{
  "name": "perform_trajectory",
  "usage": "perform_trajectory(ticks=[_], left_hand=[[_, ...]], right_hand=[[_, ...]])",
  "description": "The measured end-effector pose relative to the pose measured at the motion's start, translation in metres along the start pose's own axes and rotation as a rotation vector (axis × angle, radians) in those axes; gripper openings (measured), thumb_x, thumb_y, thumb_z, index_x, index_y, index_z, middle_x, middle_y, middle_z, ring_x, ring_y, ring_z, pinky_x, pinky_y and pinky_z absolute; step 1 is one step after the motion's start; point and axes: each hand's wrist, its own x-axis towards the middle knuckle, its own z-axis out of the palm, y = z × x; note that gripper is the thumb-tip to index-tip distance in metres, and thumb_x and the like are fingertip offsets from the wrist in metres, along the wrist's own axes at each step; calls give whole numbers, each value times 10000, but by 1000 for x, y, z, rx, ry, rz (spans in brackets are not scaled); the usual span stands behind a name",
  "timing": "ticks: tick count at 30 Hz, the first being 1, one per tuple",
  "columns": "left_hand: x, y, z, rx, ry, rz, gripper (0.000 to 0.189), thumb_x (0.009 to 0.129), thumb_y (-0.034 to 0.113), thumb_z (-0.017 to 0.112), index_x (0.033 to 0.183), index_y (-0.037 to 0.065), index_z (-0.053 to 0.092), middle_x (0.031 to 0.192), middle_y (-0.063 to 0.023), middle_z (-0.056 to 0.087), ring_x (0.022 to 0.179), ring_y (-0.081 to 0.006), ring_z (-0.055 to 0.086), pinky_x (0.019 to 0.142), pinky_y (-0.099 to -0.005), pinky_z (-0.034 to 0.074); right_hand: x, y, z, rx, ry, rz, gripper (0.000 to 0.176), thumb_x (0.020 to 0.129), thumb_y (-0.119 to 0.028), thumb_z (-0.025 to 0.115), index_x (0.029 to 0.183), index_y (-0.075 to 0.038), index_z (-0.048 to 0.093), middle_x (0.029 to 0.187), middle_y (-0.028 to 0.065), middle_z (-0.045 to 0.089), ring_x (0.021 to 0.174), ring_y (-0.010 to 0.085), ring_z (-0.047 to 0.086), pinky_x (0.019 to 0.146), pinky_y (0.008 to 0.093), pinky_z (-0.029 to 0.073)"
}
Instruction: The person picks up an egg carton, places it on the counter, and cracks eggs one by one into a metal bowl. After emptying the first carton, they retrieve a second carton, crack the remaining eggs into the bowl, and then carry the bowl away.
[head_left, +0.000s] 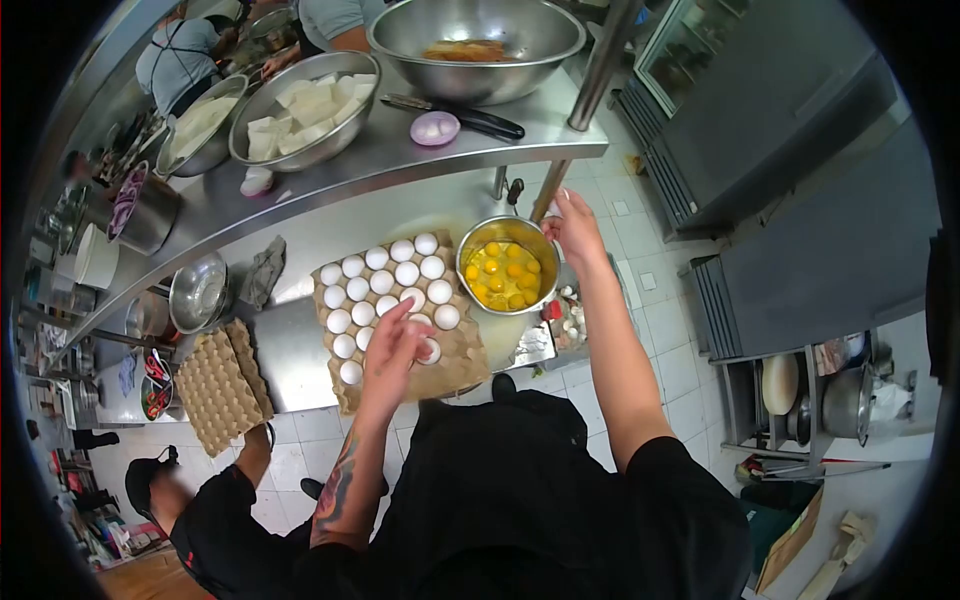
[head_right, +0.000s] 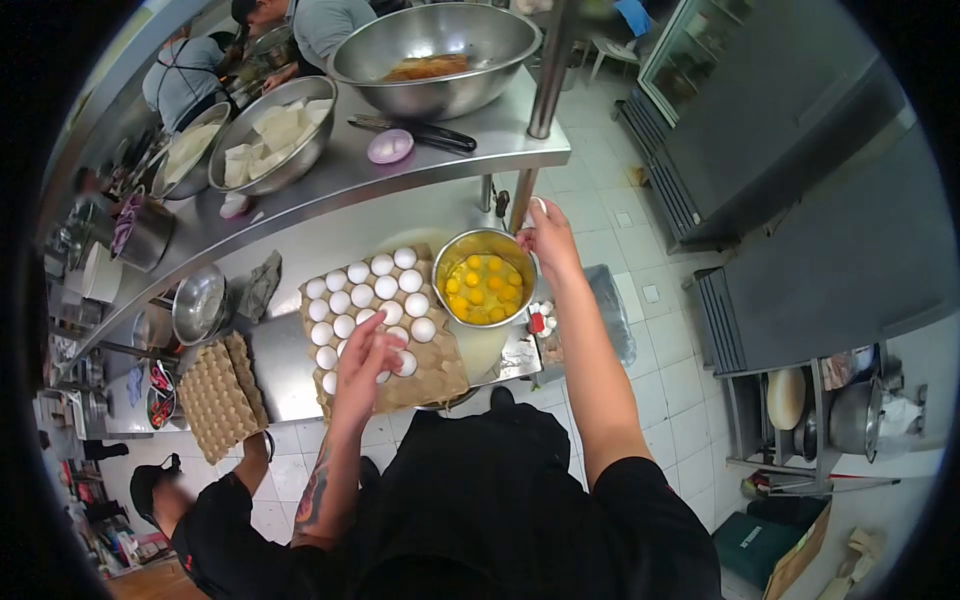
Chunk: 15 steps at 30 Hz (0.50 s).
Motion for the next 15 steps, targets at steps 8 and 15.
perform_trajectory(ticks=[8,15], left_hand=[[-77,-16,-107,-115,443,-23,436,1059,248,556,1435,32,514,1042,-48,662,842,-84,584,782,-255,502],[-82,-24,-122,-116,537,59,400,1057,216,560,1410,31,528,1057,-34,673,849,-75,574,799,-245,481]], right_hand=[[-63,-7,14,-181,-36,-91,335,1053,-261,590,1370,-188,509,868,-73,549,668,21,439,561,213,360],[-52,17,26,-1068,-126,-555,288,1063,-214,518,1330,-124,456,1022,164,654,866,317,664,757,408,510]])
